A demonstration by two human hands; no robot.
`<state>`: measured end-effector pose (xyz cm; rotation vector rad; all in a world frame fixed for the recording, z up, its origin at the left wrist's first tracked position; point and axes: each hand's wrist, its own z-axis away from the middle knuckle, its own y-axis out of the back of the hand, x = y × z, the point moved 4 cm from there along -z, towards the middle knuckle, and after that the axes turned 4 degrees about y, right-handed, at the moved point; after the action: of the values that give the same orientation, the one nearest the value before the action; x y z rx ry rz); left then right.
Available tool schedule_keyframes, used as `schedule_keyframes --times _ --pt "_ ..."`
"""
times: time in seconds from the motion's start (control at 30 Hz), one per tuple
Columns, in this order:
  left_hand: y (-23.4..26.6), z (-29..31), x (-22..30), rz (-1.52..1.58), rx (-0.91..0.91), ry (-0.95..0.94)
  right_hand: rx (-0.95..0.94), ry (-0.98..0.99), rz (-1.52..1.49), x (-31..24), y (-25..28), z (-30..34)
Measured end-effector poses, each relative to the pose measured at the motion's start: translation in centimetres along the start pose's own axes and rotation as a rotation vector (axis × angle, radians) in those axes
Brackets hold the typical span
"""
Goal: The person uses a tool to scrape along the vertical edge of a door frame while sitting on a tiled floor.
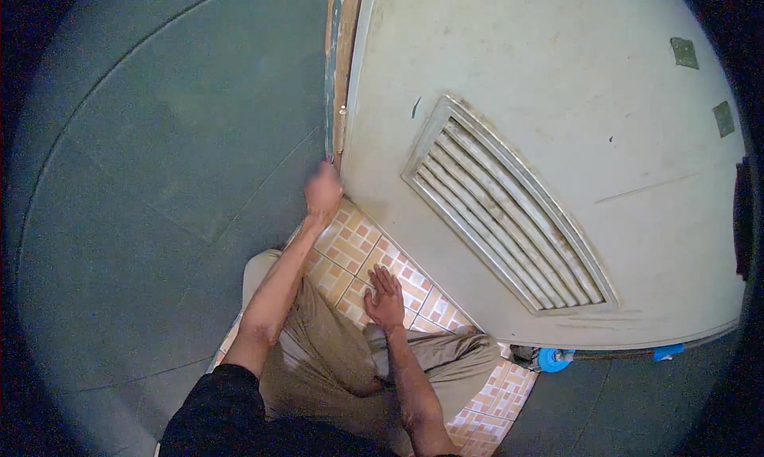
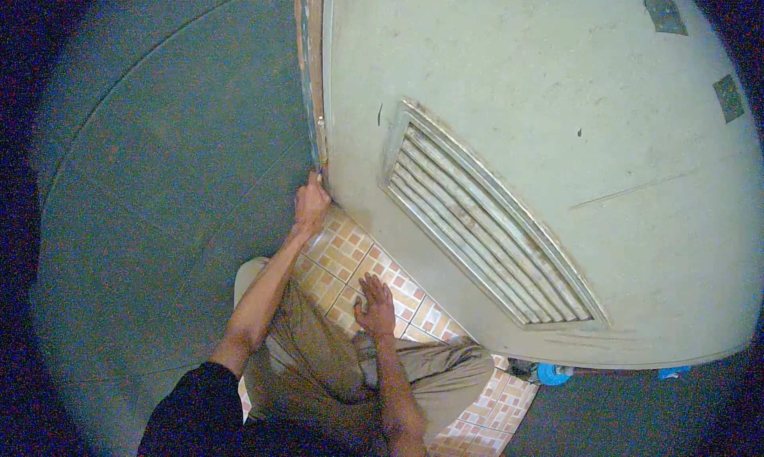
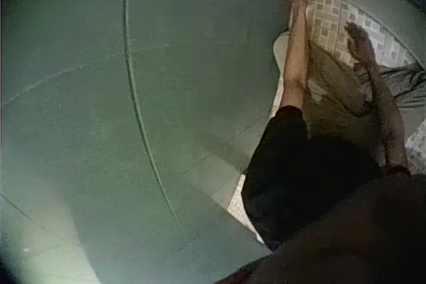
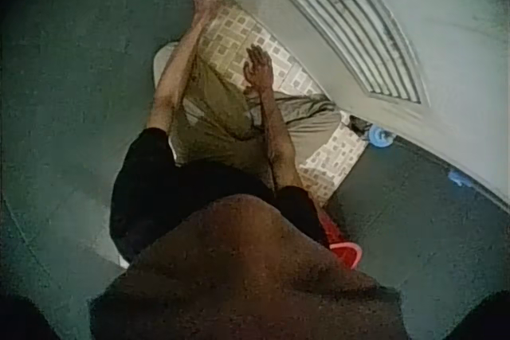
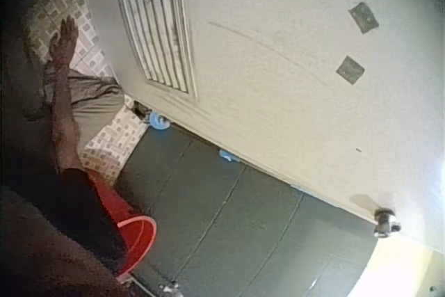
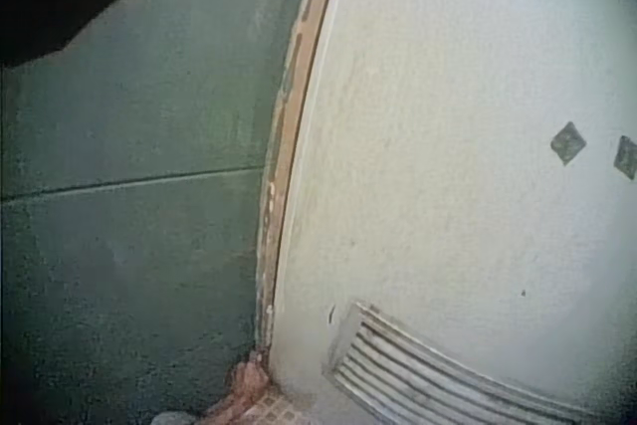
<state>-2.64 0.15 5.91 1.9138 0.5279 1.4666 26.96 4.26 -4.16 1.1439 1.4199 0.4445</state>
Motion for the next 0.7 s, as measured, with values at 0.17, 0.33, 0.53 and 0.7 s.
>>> schedule_keyframes --times 0.17,0.33,0.53,0.7 --pt "-1.7 -0.6 -3.2 -0.054 -0.057 -0.026 -0.016 0.006 0.01 -0.7 0.0 -0.3" --pt "-0.6 0.2 -0.1 0.005 -0.041 -0.054 -0.007 -0.003 0.009 -0.2 0.4 0.0" --pt "-2.6 -0.3 -2.6 0.001 -0.045 -0.057 -0.006 -0.001 0.013 -0.2 0.3 0.0" --pt "-3.8 -0.2 -4.5 -0.002 0.013 -0.012 -0.001 0.027 0.007 -0.5 -0.2 -0.2"
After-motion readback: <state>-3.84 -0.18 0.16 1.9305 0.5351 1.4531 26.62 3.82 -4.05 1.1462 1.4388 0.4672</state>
